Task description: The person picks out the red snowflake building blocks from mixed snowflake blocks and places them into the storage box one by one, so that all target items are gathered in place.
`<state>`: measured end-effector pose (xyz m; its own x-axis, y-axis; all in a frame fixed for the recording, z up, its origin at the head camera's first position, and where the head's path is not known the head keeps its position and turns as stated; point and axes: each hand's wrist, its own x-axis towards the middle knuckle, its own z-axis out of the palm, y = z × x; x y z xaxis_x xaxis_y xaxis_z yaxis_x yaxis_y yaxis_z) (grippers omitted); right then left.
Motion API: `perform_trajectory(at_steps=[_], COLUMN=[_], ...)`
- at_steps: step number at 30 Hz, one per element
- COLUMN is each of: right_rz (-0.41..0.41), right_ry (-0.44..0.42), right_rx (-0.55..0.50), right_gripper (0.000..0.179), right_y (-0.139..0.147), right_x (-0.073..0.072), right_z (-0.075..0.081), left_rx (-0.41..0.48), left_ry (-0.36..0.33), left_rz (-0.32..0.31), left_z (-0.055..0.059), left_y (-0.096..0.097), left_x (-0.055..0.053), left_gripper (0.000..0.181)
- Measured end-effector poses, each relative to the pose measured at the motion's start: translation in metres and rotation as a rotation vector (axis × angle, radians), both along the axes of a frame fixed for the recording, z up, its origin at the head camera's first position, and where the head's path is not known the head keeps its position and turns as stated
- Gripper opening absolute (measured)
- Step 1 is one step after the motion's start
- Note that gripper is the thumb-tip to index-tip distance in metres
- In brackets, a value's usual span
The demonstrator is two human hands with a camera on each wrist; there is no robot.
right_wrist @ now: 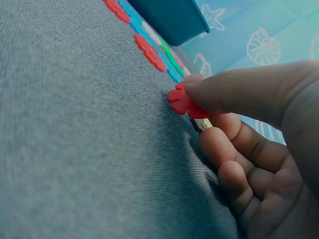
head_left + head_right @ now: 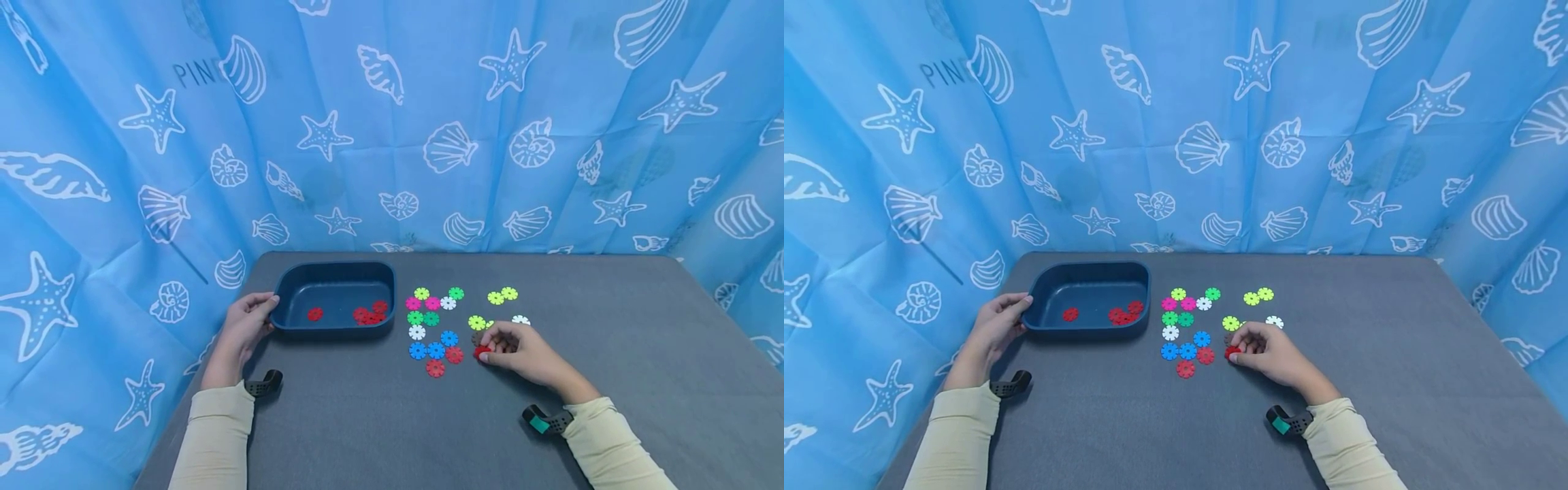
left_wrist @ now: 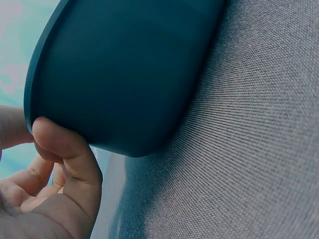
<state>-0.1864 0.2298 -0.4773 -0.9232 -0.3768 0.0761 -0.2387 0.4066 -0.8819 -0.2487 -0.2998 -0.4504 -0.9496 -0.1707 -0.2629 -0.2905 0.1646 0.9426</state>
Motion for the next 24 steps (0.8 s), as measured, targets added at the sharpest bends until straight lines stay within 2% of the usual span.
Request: perform_trajectory(at_steps=[9, 24], right_rz=[-0.005, -0.027], right_ry=[0.012, 0.031], right_rx=[-0.019, -0.031], right_gripper=[0.013, 0.012], right_y=[0.0007, 0.0016], right_x=[-0.0013, 0.003], right_z=[-0.0017, 0.005], left_rx=[-0.002, 0.005], left_ry=[-0.003, 0.0], left_rz=[0.004, -0.001], left_z=[0.0012, 0.0019], left_y=[0.0009, 0.0031], left_x=[0.0012, 0.0008], left_gripper=[0.054, 0.053])
